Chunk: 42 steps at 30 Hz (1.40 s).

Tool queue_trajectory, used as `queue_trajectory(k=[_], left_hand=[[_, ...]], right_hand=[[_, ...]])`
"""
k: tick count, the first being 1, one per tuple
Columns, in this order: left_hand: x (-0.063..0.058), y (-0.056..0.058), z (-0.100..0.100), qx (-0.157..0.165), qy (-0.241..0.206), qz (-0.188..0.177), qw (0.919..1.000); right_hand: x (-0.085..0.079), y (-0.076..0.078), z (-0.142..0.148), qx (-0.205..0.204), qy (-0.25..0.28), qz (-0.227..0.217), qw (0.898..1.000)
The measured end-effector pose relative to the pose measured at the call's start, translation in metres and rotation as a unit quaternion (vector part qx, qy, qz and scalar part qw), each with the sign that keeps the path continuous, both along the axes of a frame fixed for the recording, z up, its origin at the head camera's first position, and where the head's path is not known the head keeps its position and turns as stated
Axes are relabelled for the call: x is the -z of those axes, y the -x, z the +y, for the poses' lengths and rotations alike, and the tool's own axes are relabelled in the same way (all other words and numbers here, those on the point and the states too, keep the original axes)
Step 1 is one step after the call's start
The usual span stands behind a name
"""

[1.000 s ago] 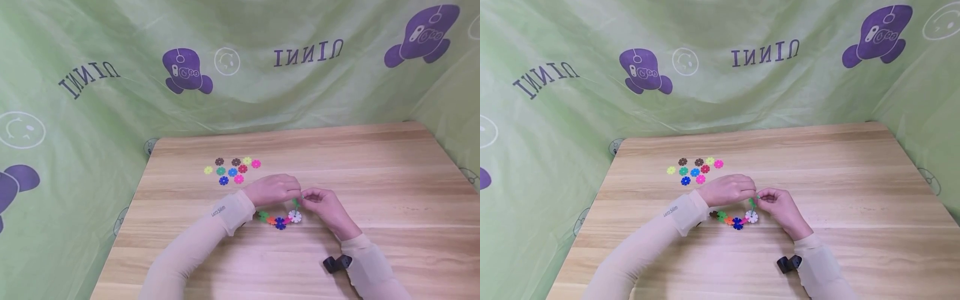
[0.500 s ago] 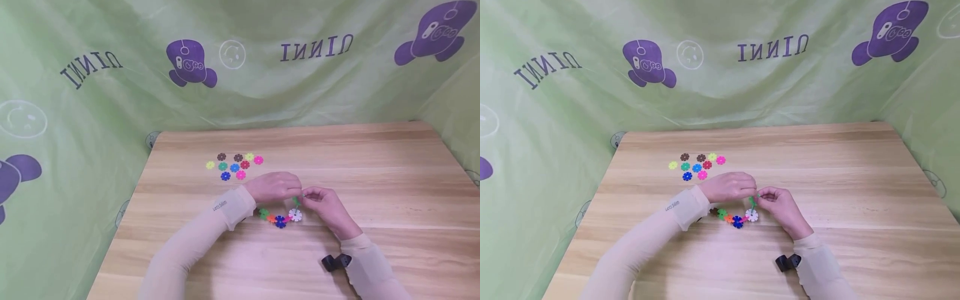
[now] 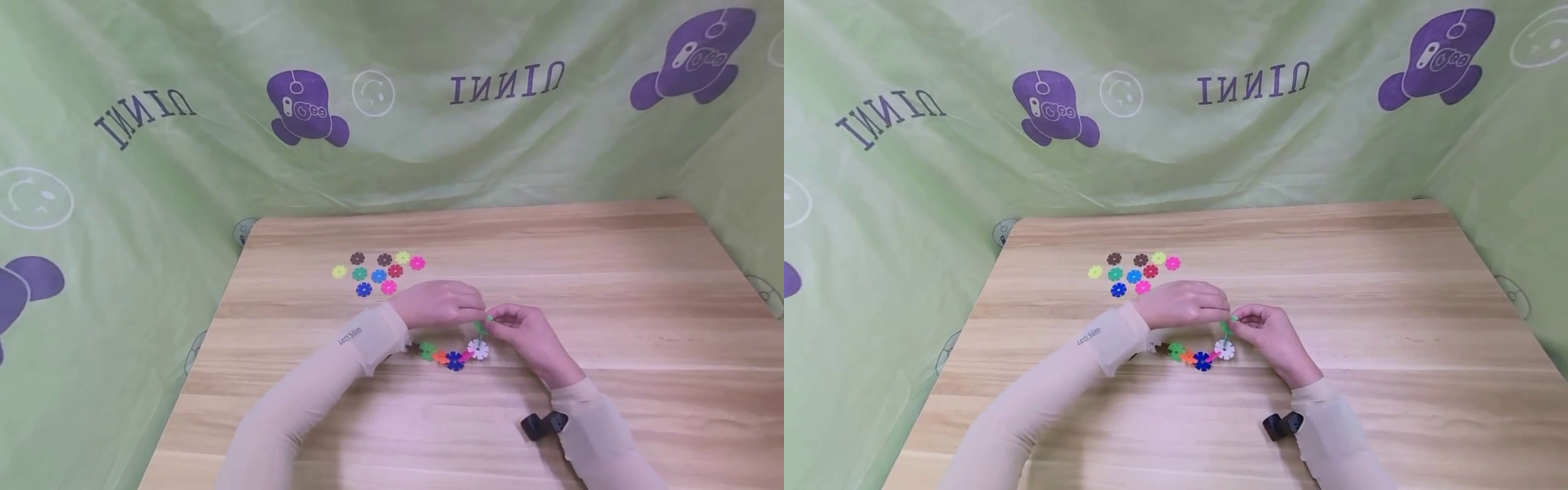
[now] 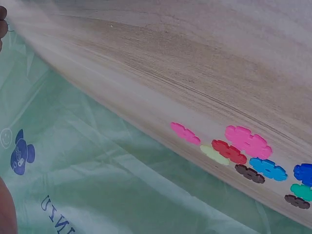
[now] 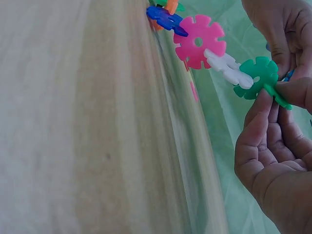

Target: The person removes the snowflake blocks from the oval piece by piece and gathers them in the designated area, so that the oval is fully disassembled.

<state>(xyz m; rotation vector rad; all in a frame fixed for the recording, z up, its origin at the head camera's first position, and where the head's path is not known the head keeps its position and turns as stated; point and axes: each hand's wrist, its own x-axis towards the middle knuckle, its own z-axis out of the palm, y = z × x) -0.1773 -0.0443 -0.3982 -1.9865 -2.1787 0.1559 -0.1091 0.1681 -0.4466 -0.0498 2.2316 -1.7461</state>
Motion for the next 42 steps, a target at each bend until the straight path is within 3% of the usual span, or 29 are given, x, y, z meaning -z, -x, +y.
queue_trajectory(k=[8, 14, 23, 26, 28, 30, 34, 37, 42], left_hand=[[0.0, 0.0, 0.003, -0.02, 0.007, 0.037, 0.9991], [0.002, 0.001, 0.004, -0.009, -0.02, 0.059, 0.998], [0.009, 0.005, 0.001, -0.015, -0.053, 0.028, 0.9981], [0.009, 0.007, -0.001, -0.046, -0.049, 0.003, 0.9977], [0.008, 0.009, -0.003, -0.085, -0.047, -0.037, 0.9945], [0.008, 0.012, -0.007, -0.135, -0.051, -0.087, 0.9857], [0.014, 0.024, -0.019, -0.25, -0.083, -0.181, 0.9476], [0.02, 0.034, -0.03, -0.321, -0.1, -0.226, 0.9145], [0.034, 0.047, -0.047, -0.399, -0.086, -0.268, 0.8726]], right_hand=[[-0.003, 0.0, 0.001, 0.0, -0.003, -0.005, 1.0], [-0.002, 0.0, 0.0, 0.001, 0.019, -0.011, 1.0], [0.003, 0.002, -0.002, 0.002, 0.009, -0.023, 1.0], [0.004, 0.003, -0.001, 0.006, -0.009, -0.025, 1.0], [0.004, 0.003, 0.0, 0.01, -0.016, -0.026, 0.999], [0.003, 0.004, 0.001, 0.012, -0.021, -0.025, 0.999], [0.0, 0.004, 0.002, 0.013, -0.02, -0.021, 0.999], [-0.002, 0.003, 0.002, 0.012, -0.015, -0.016, 1.0], [-0.001, 0.002, 0.002, 0.014, -0.016, -0.015, 1.0]])
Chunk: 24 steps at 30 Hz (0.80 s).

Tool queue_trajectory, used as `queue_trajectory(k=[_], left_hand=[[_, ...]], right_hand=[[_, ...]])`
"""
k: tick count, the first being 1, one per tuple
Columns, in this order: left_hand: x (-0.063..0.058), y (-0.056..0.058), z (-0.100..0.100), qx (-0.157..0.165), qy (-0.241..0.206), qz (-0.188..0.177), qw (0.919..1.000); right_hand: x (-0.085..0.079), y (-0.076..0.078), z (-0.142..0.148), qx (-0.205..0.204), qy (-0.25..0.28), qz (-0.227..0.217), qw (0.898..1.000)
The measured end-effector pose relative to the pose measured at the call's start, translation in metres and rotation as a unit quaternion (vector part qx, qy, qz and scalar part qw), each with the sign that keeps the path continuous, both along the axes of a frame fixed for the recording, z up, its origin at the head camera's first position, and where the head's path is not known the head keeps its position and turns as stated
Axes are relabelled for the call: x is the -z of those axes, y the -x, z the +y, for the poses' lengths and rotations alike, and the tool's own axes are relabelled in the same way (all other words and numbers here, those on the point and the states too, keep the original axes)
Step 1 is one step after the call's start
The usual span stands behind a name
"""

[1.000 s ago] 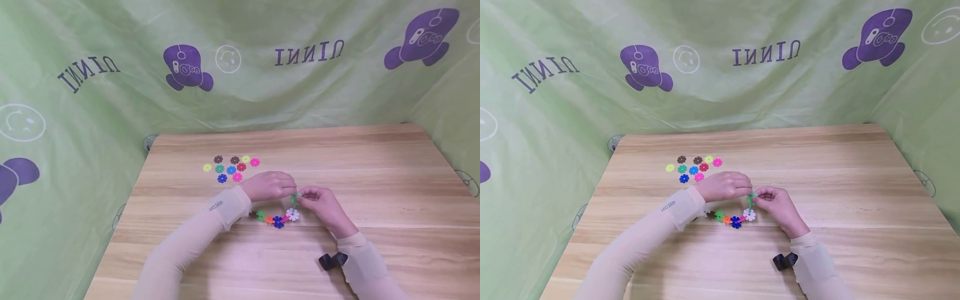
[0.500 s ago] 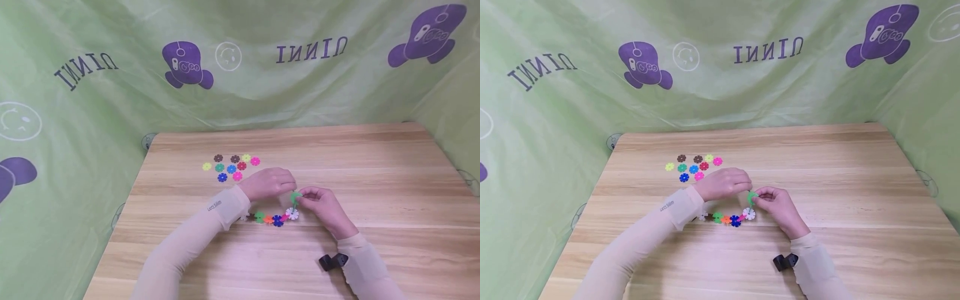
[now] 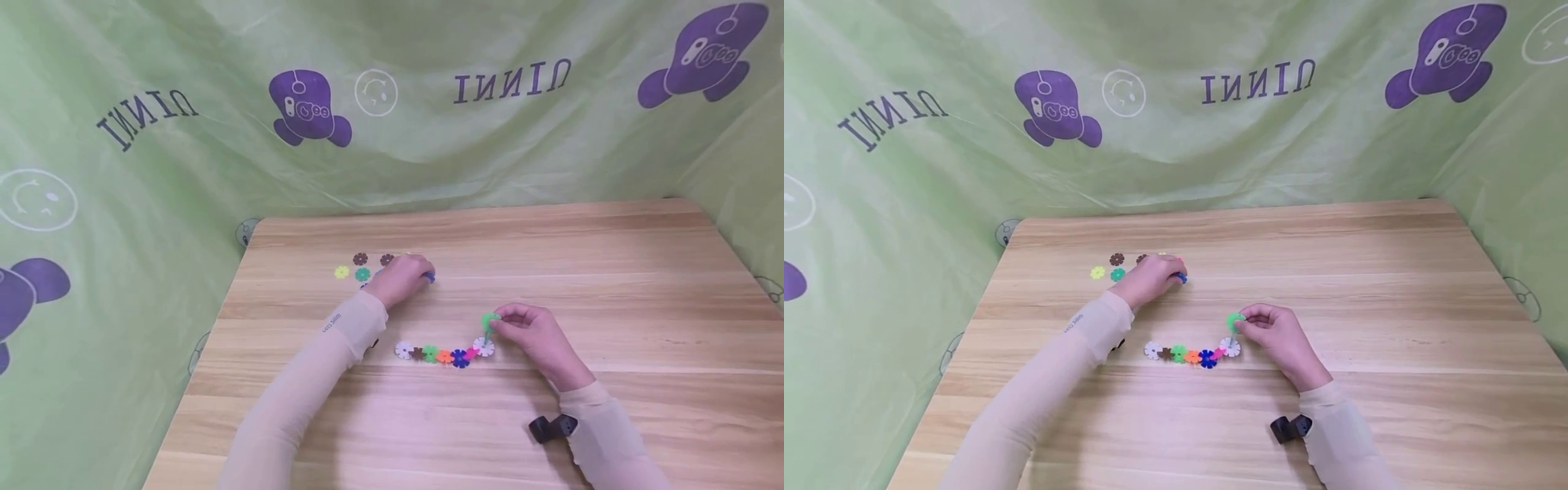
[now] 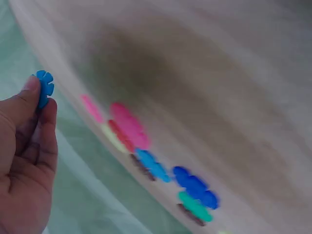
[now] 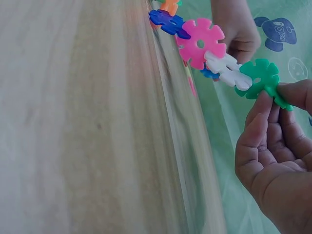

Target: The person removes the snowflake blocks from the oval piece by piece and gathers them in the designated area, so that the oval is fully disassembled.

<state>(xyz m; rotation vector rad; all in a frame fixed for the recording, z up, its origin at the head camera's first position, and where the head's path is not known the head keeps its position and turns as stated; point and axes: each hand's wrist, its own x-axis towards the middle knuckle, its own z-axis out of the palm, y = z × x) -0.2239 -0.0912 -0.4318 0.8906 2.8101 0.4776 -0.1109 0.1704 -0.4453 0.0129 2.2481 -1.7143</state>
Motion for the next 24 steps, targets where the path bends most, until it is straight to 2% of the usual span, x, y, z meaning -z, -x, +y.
queue_trajectory(k=[4, 7, 15, 19, 21, 23, 24], left_hand=[[0.007, 0.005, -0.003, -0.052, 0.011, -0.033, 0.998], [0.01, 0.007, -0.003, -0.072, 0.018, -0.04, 0.9964], [0.017, 0.008, -0.003, -0.069, 0.047, 0.002, 0.9965], [0.019, 0.005, -0.001, -0.078, 0.04, 0.013, 0.9961], [0.016, 0.001, 0.004, -0.09, 0.006, -0.01, 0.9959], [0.008, -0.006, 0.012, -0.096, -0.045, -0.058, 0.9927], [0.003, -0.011, 0.017, -0.097, -0.075, -0.09, 0.9884]], right_hand=[[-0.001, -0.001, 0.003, 0.001, -0.01, -0.005, 1.0], [-0.004, -0.002, 0.004, -0.001, -0.012, -0.007, 1.0], [-0.004, -0.005, 0.004, 0.006, -0.002, -0.002, 1.0], [-0.004, -0.006, 0.004, 0.009, 0.007, 0.003, 1.0], [-0.005, -0.006, 0.004, 0.009, 0.008, 0.001, 1.0], [-0.006, -0.005, 0.004, 0.008, 0.004, 0.001, 1.0], [-0.007, -0.004, 0.004, 0.007, 0.002, 0.0, 1.0]])
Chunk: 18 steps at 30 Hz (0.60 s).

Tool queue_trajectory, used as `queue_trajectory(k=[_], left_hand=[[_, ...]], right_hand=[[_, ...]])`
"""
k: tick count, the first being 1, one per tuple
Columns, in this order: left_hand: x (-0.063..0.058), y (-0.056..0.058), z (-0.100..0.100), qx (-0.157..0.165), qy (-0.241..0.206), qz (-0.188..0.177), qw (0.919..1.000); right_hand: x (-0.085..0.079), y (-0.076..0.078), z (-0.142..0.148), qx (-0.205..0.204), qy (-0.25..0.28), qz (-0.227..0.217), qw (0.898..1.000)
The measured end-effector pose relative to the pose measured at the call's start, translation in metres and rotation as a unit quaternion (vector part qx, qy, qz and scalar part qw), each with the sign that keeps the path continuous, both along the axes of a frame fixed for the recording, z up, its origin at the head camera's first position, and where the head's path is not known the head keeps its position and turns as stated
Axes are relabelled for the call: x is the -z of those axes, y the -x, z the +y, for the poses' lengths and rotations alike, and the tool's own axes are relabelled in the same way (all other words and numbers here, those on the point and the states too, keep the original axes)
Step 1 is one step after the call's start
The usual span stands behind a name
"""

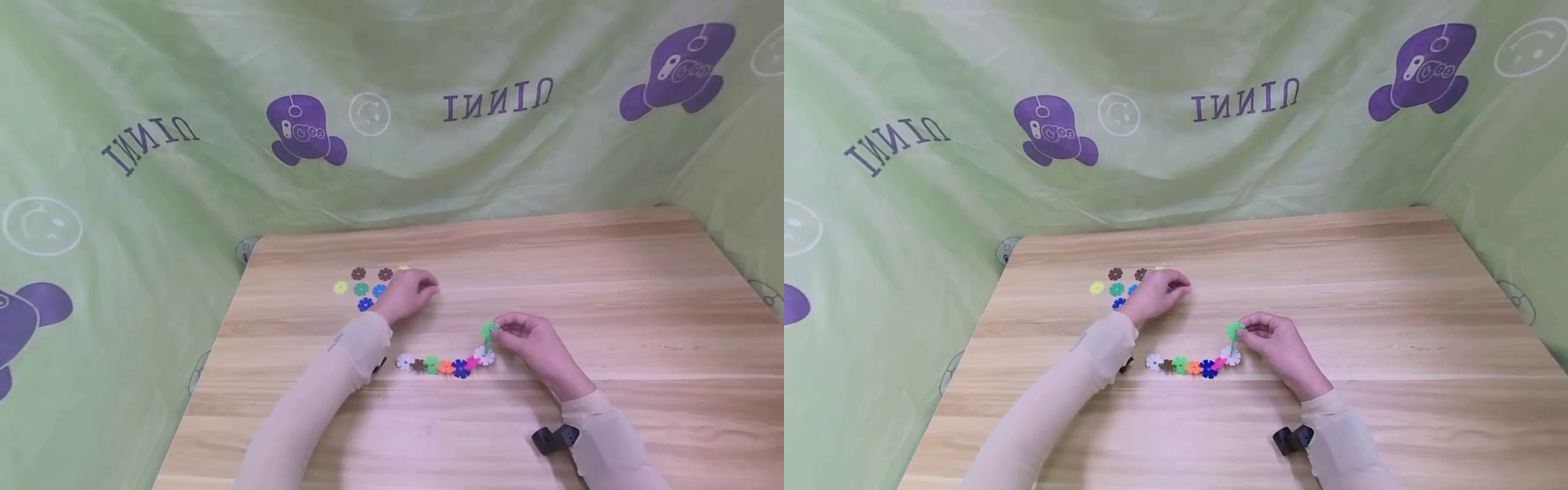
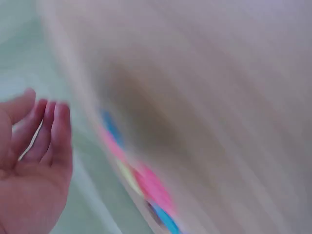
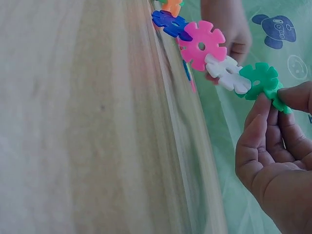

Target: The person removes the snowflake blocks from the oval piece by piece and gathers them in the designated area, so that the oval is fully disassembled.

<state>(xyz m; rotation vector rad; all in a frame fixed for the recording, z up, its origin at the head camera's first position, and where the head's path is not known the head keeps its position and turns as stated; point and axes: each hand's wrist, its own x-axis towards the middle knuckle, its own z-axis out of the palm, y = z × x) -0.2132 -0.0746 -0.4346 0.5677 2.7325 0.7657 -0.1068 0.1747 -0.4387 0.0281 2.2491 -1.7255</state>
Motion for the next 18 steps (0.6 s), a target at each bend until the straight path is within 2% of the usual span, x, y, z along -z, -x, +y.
queue_trajectory(k=[1, 3, 5, 7, 10, 14, 18], left_hand=[[-0.004, -0.006, 0.005, 0.003, -0.032, -0.031, 0.999], [-0.014, -0.018, 0.017, 0.018, -0.081, -0.094, 0.9921], [-0.026, -0.029, 0.028, 0.04, -0.108, -0.138, 0.9837], [-0.032, -0.037, 0.037, 0.058, -0.124, -0.164, 0.977], [-0.035, -0.048, 0.047, 0.063, -0.13, -0.169, 0.9749], [-0.03, -0.056, 0.054, 0.061, -0.113, -0.145, 0.981], [-0.027, -0.058, 0.055, 0.062, -0.105, -0.132, 0.9837]], right_hand=[[0.0, 0.0, 0.0, -0.001, -0.004, -0.001, 1.0], [0.002, -0.001, 0.001, 0.0, -0.01, -0.001, 1.0], [0.002, 0.001, 0.001, 0.001, -0.007, 0.004, 1.0], [0.003, 0.002, 0.002, -0.001, 0.002, 0.013, 1.0], [0.004, 0.002, 0.002, -0.001, 0.023, 0.019, 1.0], [0.005, 0.001, 0.0, 0.006, 0.036, 0.015, 0.999], [0.005, 0.001, -0.002, 0.008, 0.03, 0.015, 0.999]])
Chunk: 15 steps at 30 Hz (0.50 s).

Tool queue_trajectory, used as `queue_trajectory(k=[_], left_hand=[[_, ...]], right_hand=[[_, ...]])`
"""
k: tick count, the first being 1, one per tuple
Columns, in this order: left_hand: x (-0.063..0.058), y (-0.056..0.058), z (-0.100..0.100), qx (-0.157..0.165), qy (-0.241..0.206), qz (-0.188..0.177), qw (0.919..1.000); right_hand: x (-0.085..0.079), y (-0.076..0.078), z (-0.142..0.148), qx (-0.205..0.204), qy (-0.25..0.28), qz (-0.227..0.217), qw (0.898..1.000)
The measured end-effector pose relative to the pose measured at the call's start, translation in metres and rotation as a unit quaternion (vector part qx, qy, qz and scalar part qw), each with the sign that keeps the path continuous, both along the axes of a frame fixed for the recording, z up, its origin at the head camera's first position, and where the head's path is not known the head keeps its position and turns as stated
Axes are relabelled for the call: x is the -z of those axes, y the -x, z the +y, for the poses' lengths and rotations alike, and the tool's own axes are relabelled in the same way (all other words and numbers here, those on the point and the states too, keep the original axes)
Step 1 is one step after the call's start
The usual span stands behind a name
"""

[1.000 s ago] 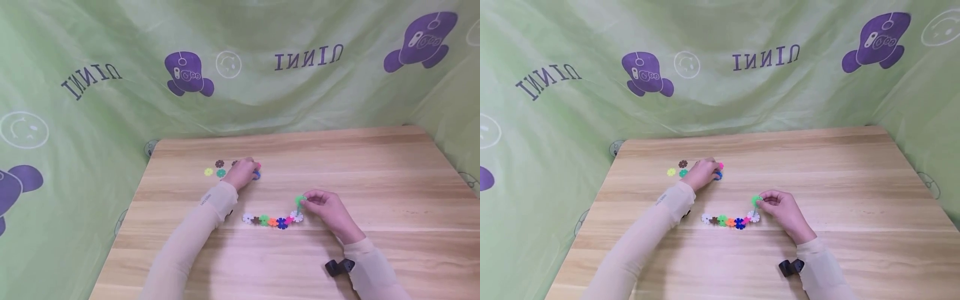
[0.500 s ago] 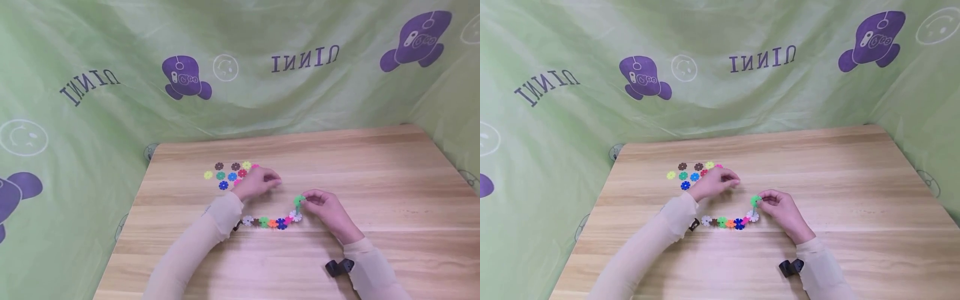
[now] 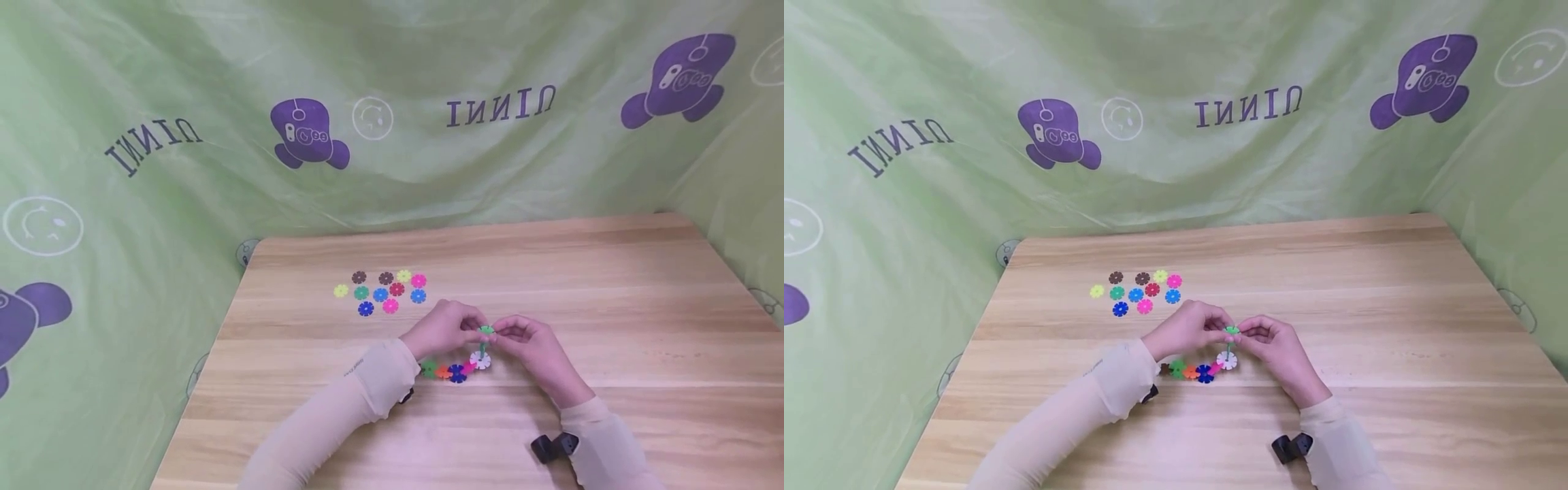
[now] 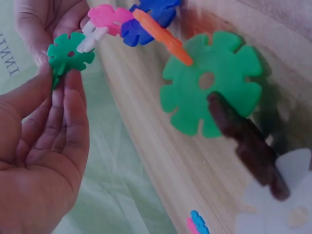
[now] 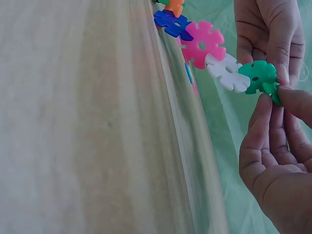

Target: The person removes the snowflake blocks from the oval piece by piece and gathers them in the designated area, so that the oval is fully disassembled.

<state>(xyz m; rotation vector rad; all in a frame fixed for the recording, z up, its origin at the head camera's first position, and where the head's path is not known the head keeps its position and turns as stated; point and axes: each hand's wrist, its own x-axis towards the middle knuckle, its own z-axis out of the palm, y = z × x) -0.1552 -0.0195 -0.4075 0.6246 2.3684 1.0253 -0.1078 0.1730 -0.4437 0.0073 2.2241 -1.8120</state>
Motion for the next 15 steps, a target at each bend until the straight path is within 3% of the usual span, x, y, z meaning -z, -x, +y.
queue_trajectory(k=[3, 10, 15], left_hand=[[0.0008, -0.0013, -0.0007, -0.002, -0.01, -0.001, 0.9999], [-0.0019, 0.0017, -0.0016, 0.002, -0.015, 0.027, 0.9995], [0.0002, 0.0001, -0.0016, 0.011, -0.01, 0.042, 0.999]], right_hand=[[0.001, -0.0023, -0.0003, -0.004, -0.003, -0.005, 1.0], [0.0025, -0.0037, -0.0023, -0.057, 0.008, -0.025, 0.998], [0.003, -0.0044, -0.004, -0.051, 0.009, -0.029, 0.998]])
